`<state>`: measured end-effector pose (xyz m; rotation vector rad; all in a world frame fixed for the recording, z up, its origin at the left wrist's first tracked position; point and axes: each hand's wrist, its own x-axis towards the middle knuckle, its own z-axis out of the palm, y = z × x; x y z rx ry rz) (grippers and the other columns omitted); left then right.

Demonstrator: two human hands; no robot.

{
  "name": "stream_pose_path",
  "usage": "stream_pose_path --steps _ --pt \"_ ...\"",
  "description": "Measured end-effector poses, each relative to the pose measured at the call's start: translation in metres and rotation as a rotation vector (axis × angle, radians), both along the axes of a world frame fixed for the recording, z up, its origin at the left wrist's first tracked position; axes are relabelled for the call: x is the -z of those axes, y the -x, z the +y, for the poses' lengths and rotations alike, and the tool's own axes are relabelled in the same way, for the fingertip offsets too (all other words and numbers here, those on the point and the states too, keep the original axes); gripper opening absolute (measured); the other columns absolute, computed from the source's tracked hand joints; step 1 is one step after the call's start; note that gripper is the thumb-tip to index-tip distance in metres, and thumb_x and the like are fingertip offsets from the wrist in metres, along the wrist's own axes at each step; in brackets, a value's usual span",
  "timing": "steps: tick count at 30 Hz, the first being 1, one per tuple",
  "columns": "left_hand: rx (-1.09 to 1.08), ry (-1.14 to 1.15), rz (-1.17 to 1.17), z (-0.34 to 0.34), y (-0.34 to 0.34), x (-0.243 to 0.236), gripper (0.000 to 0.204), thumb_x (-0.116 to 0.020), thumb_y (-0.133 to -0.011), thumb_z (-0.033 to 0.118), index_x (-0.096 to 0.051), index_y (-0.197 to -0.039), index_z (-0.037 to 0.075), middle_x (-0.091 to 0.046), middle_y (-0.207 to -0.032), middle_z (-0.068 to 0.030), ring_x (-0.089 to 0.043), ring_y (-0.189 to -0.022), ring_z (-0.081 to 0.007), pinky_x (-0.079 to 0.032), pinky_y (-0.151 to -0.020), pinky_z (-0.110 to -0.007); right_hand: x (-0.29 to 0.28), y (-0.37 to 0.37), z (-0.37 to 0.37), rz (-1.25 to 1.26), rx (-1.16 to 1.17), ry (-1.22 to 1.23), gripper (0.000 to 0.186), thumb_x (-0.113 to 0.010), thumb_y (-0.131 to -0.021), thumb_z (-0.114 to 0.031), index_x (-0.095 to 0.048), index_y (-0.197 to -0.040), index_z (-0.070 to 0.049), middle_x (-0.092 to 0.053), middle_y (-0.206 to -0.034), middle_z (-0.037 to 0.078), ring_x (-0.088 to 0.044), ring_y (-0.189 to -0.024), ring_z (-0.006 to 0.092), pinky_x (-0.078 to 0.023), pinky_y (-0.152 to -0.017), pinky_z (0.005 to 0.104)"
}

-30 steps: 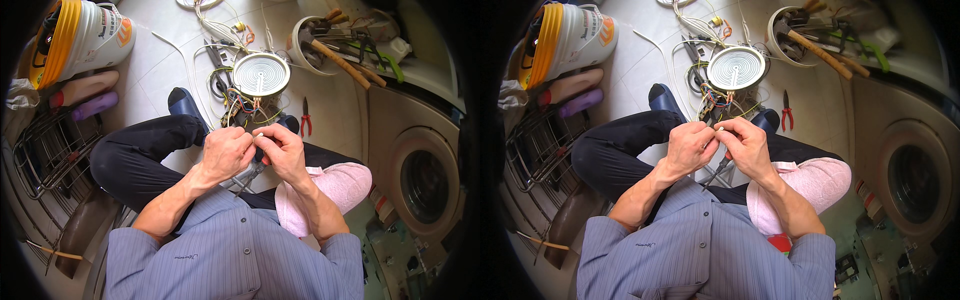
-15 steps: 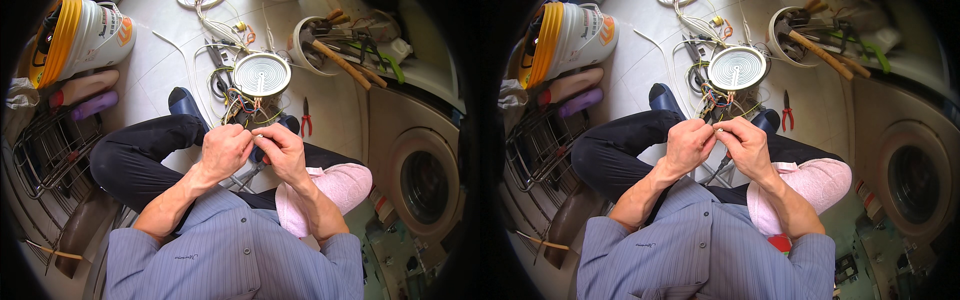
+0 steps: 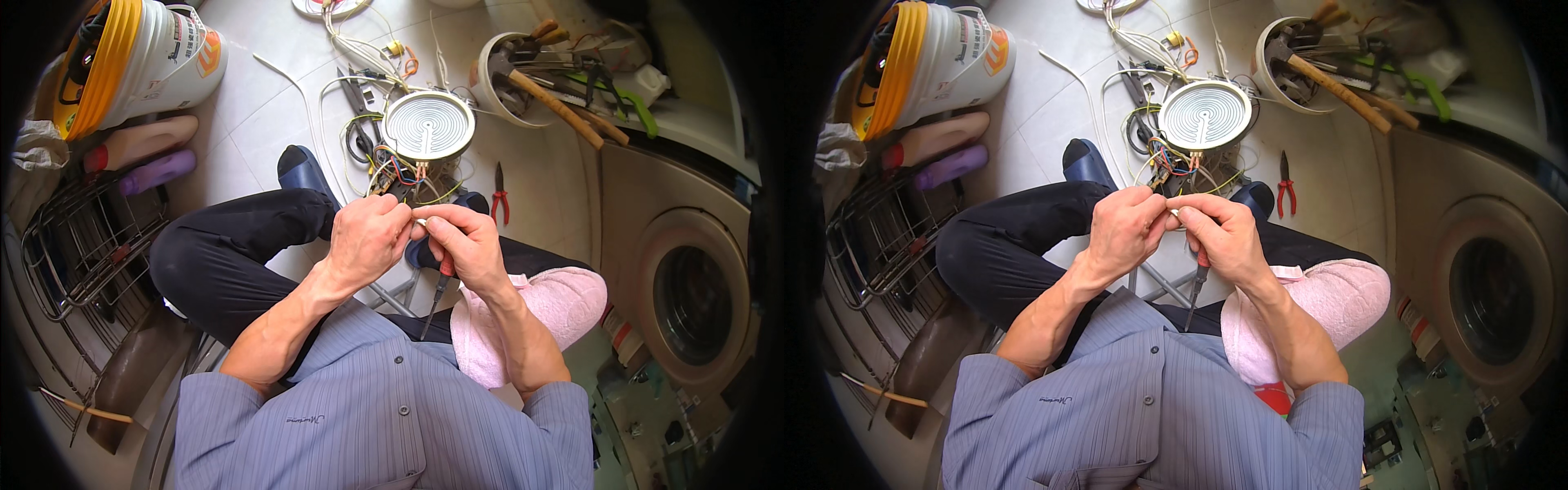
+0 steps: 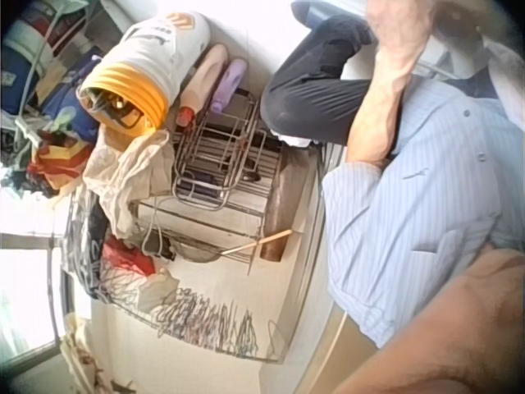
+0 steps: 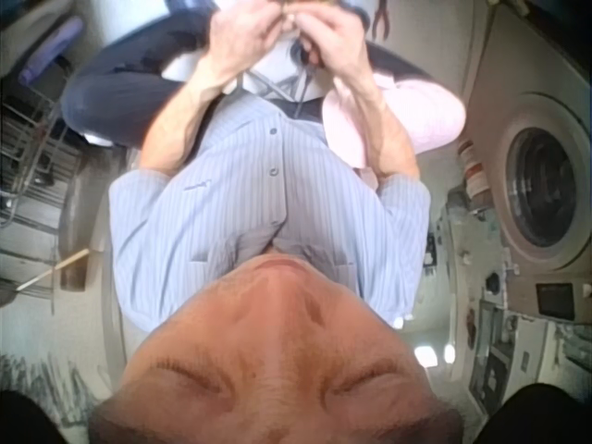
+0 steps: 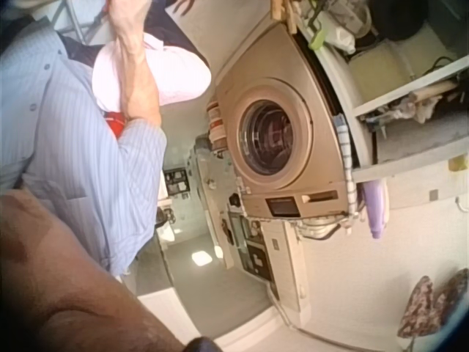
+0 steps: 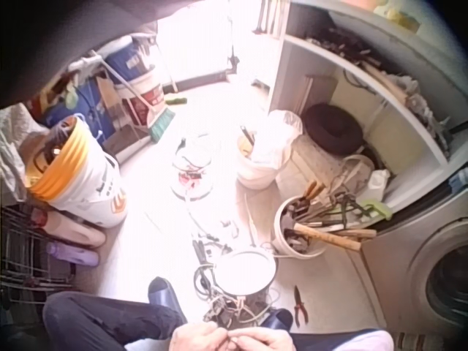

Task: The person manipulates a circular heating element and its wiring, using pliers to strip insulation from wires and connect them while sitting on the floor.

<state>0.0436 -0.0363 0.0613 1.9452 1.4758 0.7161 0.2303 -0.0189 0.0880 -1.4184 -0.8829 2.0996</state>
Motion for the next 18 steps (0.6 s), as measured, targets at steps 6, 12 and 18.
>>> stream_pose_path --steps 6,12,18 --pt "-0.007 0.011 0.003 -0.001 0.001 -0.003 0.02 -0.074 -0.078 0.011 -0.057 -0.071 0.006 -0.05 -0.065 -0.0084 -0.056 -0.061 -0.0278 -0.045 -0.054 -0.04 -0.005 0.001 0.001 -0.07 -0.061 -0.101 0.023 -0.059 -0.097 -0.01 -0.069 -0.114 0.002 -0.073 -0.089 0.005 -0.056 -0.063 0.0037 -0.047 -0.054 0.0206" --pt "-0.023 0.143 -0.091 0.001 -0.001 -0.01 0.01 -0.074 -0.079 0.009 -0.066 -0.078 0.003 -0.055 -0.07 -0.0091 -0.059 -0.065 -0.0281 -0.047 -0.058 -0.038 0.001 -0.003 0.006 -0.226 -0.009 -0.184 0.018 -0.064 -0.094 -0.011 -0.07 -0.105 0.002 -0.068 -0.079 0.001 -0.053 -0.06 0.0026 -0.042 -0.052 0.0211" --pt "-0.084 0.162 -0.273 0.002 0.003 -0.014 0.012 -0.076 -0.08 0.011 -0.073 -0.089 0.002 -0.062 -0.076 -0.0094 -0.06 -0.067 -0.0246 -0.049 -0.063 -0.034 0.0 -0.004 0.011 -0.109 0.025 -0.098 0.018 -0.062 -0.097 -0.016 -0.068 -0.102 0.0 -0.063 -0.075 -0.001 -0.048 -0.053 0.0027 -0.038 -0.043 0.0201"
